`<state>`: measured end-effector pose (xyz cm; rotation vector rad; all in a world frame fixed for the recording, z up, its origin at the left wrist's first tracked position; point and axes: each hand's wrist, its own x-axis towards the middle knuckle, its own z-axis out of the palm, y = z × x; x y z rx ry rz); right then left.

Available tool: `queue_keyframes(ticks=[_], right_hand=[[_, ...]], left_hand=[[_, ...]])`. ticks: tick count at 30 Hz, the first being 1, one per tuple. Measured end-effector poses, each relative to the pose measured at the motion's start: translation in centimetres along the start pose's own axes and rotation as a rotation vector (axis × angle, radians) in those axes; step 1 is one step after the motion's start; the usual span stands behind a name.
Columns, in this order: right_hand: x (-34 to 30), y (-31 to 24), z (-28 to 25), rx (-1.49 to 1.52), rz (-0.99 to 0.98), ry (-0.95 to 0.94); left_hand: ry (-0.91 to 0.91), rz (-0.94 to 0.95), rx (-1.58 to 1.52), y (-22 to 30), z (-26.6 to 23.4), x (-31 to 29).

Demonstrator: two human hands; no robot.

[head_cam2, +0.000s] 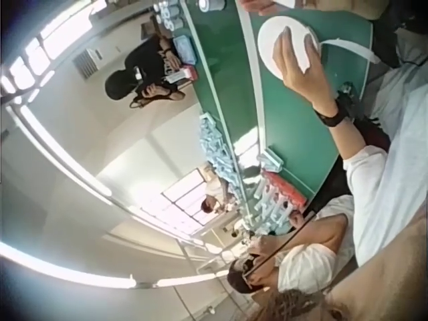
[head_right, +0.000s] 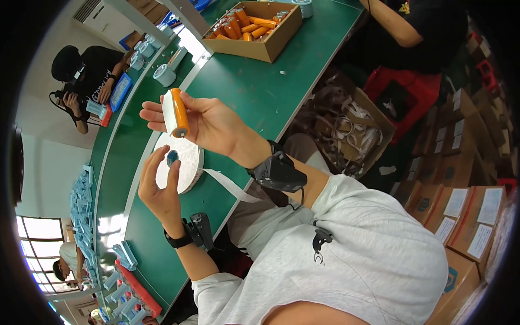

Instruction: The person assembles fans by pulling tape from a roll, pressing it onto batteries, and placing the batteries into the fan handles. The person also handles loose batteries on the table and moves a cardboard box.

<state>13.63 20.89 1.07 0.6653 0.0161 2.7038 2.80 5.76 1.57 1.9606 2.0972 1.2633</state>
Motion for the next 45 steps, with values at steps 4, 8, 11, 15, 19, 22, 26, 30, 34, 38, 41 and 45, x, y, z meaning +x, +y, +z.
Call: queue_keyframes(ticks=[4, 8, 11, 15, 19, 22, 26, 30, 34, 38, 41, 45], right_hand=[[-0.4, -1.6, 0.5, -0.436, -0.167, 0.083], [-1.7, -4.4, 0.0, -0.942, -0.359, -0.015], [-2.3, -6.0, 1.1, -1.424, -0.389, 0.089], [0.3, -9.1, 2.1, -1.693, -0.679, 0.161], [10.5, -13.5, 1.7, -1.302, -0.986, 0.218], [16.4, -15.3, 1.4, -1.26, -1.12, 0.316], [19.4, -15.1, -1.1, -1.273, -1.15, 0.448], [20.9, -16.6, -3.0, -1.395, -1.165, 0.539], [21.9, -17.8, -3.2, -1.435, -1.169, 0.64], [21.6, -16.1, -2.1, -1.531, -1.148, 0.715], [20.4, -16.6, -2.0, -1.732, -1.158, 0.743], [17.8, -17.9, -1.1, -2.166, -0.939, 0.881]], left_hand=[[-0.109, -0.157, 0.135, 0.5, 0.0, 0.2], [-0.333, -0.189, 0.411, -4.0, -1.0, -2.3], [-0.258, -0.154, 0.395, -6.0, -0.6, -1.3], [-0.17, -0.085, 0.393, -7.2, 0.1, -1.9], [-0.06, -0.071, 0.362, -6.2, -0.2, -2.7], [-0.137, -0.068, 0.374, -6.2, 1.3, -2.0], [-0.124, -0.076, 0.37, -6.8, 1.1, -2.2], [-0.121, -0.084, 0.371, -6.8, 1.4, -1.7], [-0.112, -0.077, 0.387, -6.8, 1.5, -1.6], [-0.118, -0.108, 0.403, -6.9, 1.2, -1.8], [-0.119, -0.085, 0.392, -6.7, 1.1, -1.8], [-0.066, -0.096, 0.401, -8.0, 1.4, -1.6]])
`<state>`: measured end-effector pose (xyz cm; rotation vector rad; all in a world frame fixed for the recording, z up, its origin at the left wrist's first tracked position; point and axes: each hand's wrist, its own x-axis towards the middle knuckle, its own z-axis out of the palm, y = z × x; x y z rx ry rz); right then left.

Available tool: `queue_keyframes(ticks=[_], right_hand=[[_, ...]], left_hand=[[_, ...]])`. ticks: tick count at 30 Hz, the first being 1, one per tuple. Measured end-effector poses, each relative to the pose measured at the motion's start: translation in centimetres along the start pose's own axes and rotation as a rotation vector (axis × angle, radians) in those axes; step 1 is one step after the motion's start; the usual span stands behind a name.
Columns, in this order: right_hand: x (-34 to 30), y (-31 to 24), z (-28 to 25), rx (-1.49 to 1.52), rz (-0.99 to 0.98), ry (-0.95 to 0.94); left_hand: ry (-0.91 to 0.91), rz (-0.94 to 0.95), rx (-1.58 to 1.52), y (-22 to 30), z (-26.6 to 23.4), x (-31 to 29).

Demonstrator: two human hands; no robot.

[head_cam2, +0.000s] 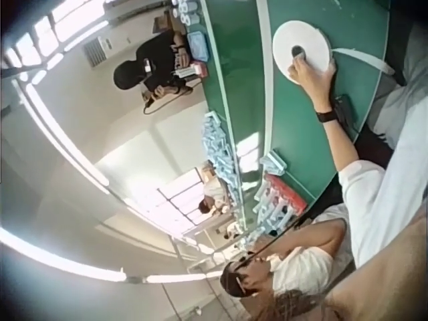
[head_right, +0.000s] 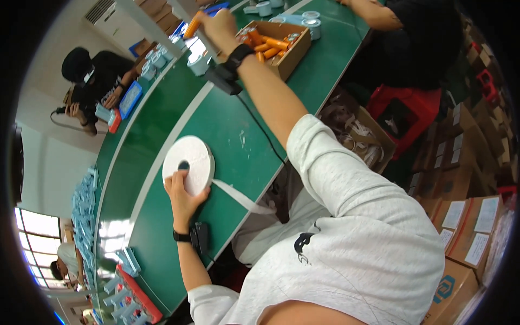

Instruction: The person assembles fans by pulling tape from a roll, pressing it onto batteries, and placing the batteries into the fan handles. The person also handles loose batteries on the table and moves a cardboard box.

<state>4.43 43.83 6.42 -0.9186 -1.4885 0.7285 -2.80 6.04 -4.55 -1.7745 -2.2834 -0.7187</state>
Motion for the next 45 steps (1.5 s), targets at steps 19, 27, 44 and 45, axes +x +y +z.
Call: queue_keyframes(ticks=[19, 27, 44, 45], right_hand=[[-24.3, -10.6, -8.0, 0.763, -0.554, -0.542], [-22.2, -10.9, -9.4, 0.619, -0.959, -0.559], [-21.1, -10.3, -10.3, 0.539, -1.086, -0.656], [-21.1, -10.2, -10.3, 0.533, -1.103, -0.643]], left_hand=[[0.399, -0.293, -0.877, 3.9, -4.3, -2.6], [0.233, -0.24, -0.92, 4.2, -4.7, -2.8], [0.07, -0.249, -1.057, 5.6, -5.7, -2.6], [0.07, -0.253, -1.052, 5.6, -5.7, -2.6]])
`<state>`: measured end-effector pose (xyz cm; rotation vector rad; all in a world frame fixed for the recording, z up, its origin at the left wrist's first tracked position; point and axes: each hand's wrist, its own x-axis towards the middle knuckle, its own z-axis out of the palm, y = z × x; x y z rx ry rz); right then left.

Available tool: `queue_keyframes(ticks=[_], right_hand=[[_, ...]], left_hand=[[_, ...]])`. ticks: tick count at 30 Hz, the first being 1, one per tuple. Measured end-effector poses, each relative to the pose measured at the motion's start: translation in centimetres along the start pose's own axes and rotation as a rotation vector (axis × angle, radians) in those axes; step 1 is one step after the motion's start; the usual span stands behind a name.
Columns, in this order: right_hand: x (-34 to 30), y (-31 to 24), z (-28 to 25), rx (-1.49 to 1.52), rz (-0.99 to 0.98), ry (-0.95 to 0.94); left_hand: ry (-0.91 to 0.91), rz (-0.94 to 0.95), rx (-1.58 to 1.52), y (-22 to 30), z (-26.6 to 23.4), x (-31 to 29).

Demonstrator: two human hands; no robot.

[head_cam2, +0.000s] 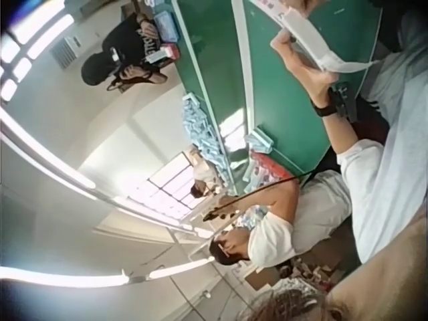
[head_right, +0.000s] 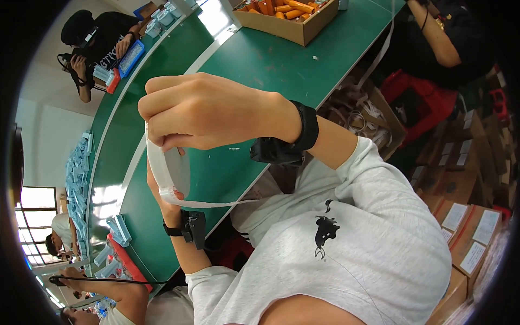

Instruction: The person assembles fans by pulling tape from a roll, pressing it onto batteries, and placing the batteries into the fan handles. The person also handles loose batteries on the table and moves a cardboard box.

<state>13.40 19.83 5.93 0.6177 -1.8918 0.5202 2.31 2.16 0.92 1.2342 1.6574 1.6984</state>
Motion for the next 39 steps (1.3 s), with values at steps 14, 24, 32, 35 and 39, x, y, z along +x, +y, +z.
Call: queue_keyframes(ticks=[14, 24, 32, 35, 39], right_hand=[[-0.2, 0.5, -0.3, 0.021, 0.055, -0.103], [-1.0, 0.9, 1.1, -0.092, 0.004, 0.026], [-2.0, -0.8, 2.8, -0.042, 0.146, 0.06], [-2.4, -1.9, 3.2, 0.072, 0.183, -0.002], [-3.1, -3.3, 3.0, 0.248, 0.215, -0.168]], left_hand=[[0.025, 0.157, 0.332, -1.7, -1.7, 0.5], [0.069, 0.112, 0.309, -1.9, -1.3, 0.7], [0.294, 0.085, 0.144, -2.1, -1.5, 0.9], [0.346, 0.198, 0.316, -2.6, -2.1, 1.3], [0.409, 0.165, 0.384, -2.2, -2.8, 1.3]])
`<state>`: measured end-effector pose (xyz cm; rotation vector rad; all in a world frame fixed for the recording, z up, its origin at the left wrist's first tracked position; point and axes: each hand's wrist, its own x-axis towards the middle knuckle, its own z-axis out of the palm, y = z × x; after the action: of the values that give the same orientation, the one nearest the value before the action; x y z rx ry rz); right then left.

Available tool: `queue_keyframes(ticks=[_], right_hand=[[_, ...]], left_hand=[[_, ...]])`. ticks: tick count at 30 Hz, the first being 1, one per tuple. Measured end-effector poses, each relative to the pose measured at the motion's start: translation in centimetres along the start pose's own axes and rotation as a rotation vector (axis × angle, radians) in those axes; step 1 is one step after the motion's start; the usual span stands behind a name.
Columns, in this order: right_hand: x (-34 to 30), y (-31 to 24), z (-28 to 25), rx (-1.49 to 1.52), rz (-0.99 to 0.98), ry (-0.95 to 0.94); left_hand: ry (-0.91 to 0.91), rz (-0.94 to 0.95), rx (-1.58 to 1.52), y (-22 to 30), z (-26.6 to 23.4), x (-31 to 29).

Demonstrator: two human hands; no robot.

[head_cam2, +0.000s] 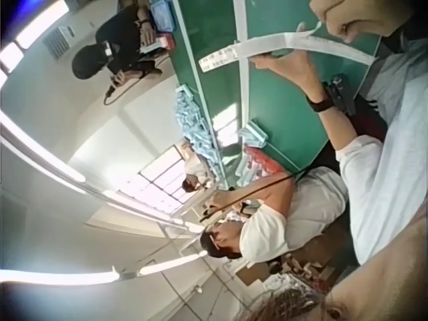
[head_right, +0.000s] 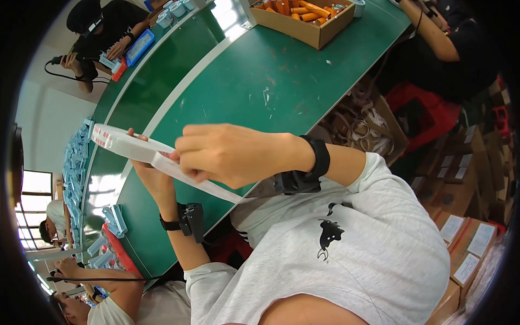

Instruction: The person assembles fans by pulling tape from a roll, pressing it onto batteries, and placing the batteries into the fan handles. The person also handles loose batteries on the table and moves a cardboard box.

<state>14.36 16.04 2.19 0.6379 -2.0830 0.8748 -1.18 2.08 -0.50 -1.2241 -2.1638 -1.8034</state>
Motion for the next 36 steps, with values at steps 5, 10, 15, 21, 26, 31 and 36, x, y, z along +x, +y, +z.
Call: queue_keyframes(ticks=[5, 10, 15, 21, 26, 31, 36], right_hand=[[-0.4, -0.1, -0.4, 0.119, 0.359, -0.285], [3.0, 1.5, 1.6, -0.209, 0.409, -0.031], [1.9, 1.9, 5.0, 0.111, 0.468, -0.082], [0.5, 0.7, 3.0, 0.613, 0.64, -0.019], [0.6, 0.3, 0.6, 0.878, 0.57, -0.062], [-3.4, 3.6, -3.1, 0.009, 0.387, -0.916], [-0.4, 16.0, -22.9, -1.072, 0.841, -0.235]], left_hand=[[0.067, -0.016, -0.051, -2.0, -2.0, 0.3], [-0.001, 0.135, 0.267, -1.9, -1.5, 0.5], [0.107, -0.024, 0.011, -2.5, -1.6, 1.3], [0.09, 0.035, 0.346, -0.9, 0.1, 0.2], [0.033, 0.183, 0.74, -5.2, 0.0, 0.9], [0.033, -0.086, 0.289, -6.3, -2.7, 1.9], [0.08, -0.124, 0.141, -6.7, -2.7, 2.0]])
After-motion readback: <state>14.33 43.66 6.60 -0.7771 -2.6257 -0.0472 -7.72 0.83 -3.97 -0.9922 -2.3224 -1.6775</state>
